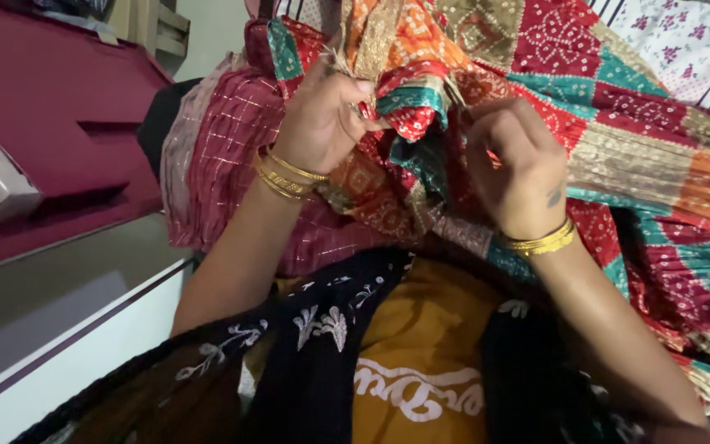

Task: The person folds a pink garment, then a multicolored patchwork fabric, and finally a bright pink fabric with gold trim. Each item is smoothed, folded into a compact rectangle, and placed on a stack on the bed.

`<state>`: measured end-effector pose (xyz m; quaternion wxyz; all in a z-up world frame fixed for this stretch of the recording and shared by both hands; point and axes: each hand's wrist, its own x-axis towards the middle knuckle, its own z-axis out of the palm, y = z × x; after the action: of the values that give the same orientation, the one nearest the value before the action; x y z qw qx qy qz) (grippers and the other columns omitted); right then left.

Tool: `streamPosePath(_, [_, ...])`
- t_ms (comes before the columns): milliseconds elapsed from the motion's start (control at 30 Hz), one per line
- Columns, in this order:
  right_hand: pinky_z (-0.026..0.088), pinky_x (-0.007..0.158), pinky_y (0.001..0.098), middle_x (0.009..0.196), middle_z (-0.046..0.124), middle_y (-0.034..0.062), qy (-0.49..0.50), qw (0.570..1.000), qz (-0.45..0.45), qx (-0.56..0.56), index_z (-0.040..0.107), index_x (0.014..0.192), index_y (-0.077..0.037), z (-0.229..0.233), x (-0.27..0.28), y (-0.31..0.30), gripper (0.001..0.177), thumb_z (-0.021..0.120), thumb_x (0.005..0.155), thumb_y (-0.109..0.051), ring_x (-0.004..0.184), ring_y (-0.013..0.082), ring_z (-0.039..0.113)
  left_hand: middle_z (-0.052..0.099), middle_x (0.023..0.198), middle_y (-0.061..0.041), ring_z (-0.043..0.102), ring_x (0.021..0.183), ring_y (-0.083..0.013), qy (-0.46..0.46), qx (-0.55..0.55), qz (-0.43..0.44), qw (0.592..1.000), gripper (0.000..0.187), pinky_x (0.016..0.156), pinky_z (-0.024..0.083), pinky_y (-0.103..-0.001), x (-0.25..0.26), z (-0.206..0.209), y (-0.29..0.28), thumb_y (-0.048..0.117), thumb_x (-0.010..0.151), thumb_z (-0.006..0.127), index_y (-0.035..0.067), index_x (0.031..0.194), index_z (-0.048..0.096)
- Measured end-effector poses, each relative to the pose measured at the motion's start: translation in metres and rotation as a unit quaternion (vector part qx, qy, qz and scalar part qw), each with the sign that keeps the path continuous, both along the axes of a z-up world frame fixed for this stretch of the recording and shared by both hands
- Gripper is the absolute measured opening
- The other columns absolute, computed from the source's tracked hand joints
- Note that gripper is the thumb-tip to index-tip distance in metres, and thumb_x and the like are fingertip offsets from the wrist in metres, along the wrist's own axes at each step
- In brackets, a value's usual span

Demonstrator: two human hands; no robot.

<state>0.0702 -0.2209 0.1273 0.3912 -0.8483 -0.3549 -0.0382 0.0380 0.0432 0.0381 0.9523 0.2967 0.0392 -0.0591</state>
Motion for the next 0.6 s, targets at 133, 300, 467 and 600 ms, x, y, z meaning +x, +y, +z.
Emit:
streamPosePath(133, [0.06, 0.092, 0.0385, 0.12, 0.068, 0.0155, -0.013, 1.0, 0.012, 0.013, 0.067, 0.113, 0.0, 0.001, -0.003, 0.008, 0.018, 0.075, 0.097, 0.002, 0.11, 0.032, 0.071, 0.061, 0.138, -0.011, 0.065, 0.121, -0.02, -0.033, 0.183, 0.024, 0.982, 0.064, 0.098, 0.063, -0.048, -0.001, -0.003, -0.001, -0.003, 0.101, 0.055, 0.013, 0.159, 0.035])
streamPosePath(300, [0.058, 0.08, 0.0393, 0.116, 0.07, 0.0171, 0.003, 0.999, -0.013, -0.052, 0.069, 0.108, 0.001, -0.008, -0.004, 0.008, 0.028, 0.084, 0.086, -0.008, 0.095, 0.031, 0.07, 0.061, 0.142, -0.011, 0.066, 0.119, -0.0161, -0.146, 0.387, 0.005, 0.91, 0.062, 0.103, 0.06, -0.033, -0.006, 0.001, -0.026, -0.001, 0.108, 0.058, 0.009, 0.163, 0.03])
streamPosePath(467, [0.057, 0.085, 0.0408, 0.109, 0.068, 0.0155, -0.034, 0.995, -0.051, -0.076, 0.059, 0.09, 0.0, -0.016, 0.003, -0.001, 0.023, 0.081, 0.083, 0.0, 0.099, 0.0344, 0.069, 0.062, 0.142, -0.015, 0.066, 0.119, -0.0206, -0.081, 0.315, -0.017, 0.945, 0.07, 0.104, 0.06, -0.039, 0.003, 0.016, -0.041, 0.0, 0.107, 0.059, 0.009, 0.168, 0.027])
streamPosePath(600, [0.055, 0.079, 0.0414, 0.1, 0.067, 0.0135, -0.013, 0.997, -0.073, -0.03, 0.062, 0.099, 0.0, -0.019, 0.003, -0.005, 0.021, 0.081, 0.089, 0.002, 0.089, 0.0324, 0.068, 0.059, 0.14, -0.013, 0.068, 0.116, -0.0247, 0.001, 0.205, -0.003, 0.979, 0.076, 0.094, 0.067, -0.053, 0.016, 0.022, -0.042, 0.002, 0.098, 0.055, 0.013, 0.164, 0.019])
